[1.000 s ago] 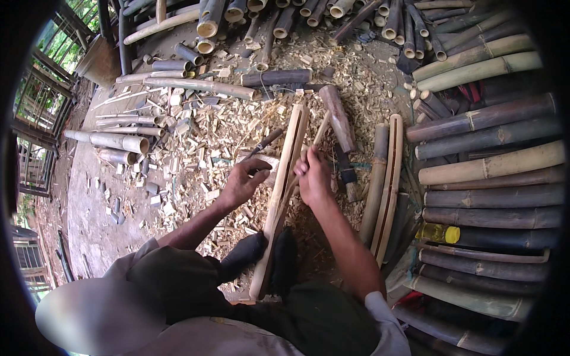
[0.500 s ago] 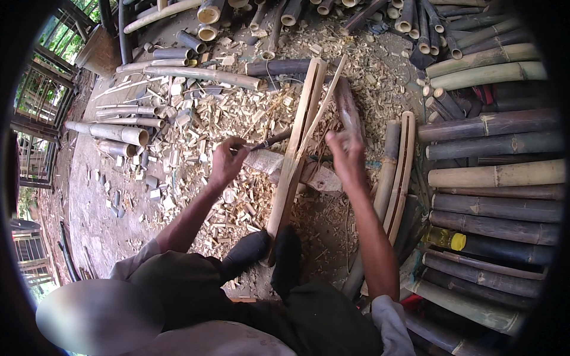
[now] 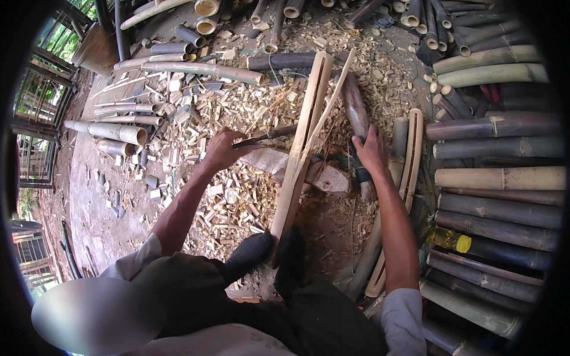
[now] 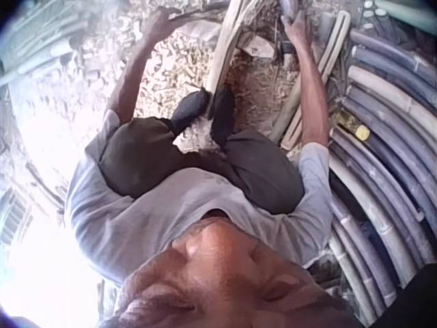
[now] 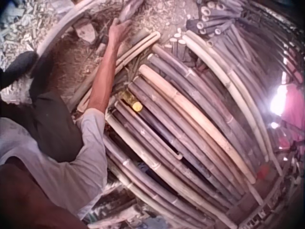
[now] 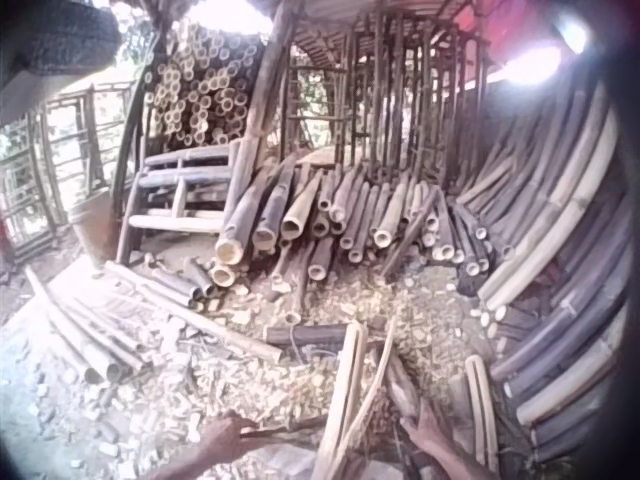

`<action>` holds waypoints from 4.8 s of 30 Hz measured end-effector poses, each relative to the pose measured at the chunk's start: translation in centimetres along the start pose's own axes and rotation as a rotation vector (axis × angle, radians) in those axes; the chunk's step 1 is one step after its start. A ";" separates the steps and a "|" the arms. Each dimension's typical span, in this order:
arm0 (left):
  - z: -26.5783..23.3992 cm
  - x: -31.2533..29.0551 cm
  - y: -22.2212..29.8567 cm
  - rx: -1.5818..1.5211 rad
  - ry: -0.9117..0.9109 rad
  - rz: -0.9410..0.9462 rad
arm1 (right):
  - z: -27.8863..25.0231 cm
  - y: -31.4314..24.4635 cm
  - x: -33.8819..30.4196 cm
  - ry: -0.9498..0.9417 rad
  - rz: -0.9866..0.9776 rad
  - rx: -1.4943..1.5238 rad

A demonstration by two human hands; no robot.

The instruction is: The person splits a long bamboo pole into thin strips using a wooden mallet and a metal splitting tool. They repeatedly strike the tool to drive it through the bamboo, separating the material into usable slats.

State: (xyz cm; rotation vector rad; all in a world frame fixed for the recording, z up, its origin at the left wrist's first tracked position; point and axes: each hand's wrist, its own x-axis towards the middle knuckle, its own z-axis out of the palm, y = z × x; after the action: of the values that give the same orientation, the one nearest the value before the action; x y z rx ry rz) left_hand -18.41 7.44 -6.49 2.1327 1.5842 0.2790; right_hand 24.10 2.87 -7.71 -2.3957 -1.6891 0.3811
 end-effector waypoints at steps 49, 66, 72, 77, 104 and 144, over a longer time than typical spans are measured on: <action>-1.2 7.1 21.4 -1.202 -0.328 0.592 | -19.6 -8.3 -16.7 -0.049 0.066 1.336; -1.0 6.4 20.9 -1.248 -0.408 0.485 | -24.7 -9.6 -10.7 0.190 -0.234 0.400; -1.4 5.7 21.0 -1.279 -0.397 0.471 | -22.9 -12.4 -11.0 0.062 -0.316 0.208; -1.9 5.2 20.9 -1.221 -0.405 0.440 | -24.0 -11.5 -11.2 0.100 -0.189 0.471; 0.8 -3.9 20.6 -0.567 0.036 0.911 | -19.3 -5.8 -13.0 -0.139 -0.009 0.926; 0.7 0.5 -1.1 -0.062 0.055 -0.305 | -3.7 0.9 -30.0 -0.301 0.187 0.504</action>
State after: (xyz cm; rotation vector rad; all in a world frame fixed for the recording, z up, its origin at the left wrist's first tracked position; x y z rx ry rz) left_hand -18.89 8.02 -7.64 1.8187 1.8769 0.2826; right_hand 16.44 -25.69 -1.36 -2.1870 -1.2626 1.0986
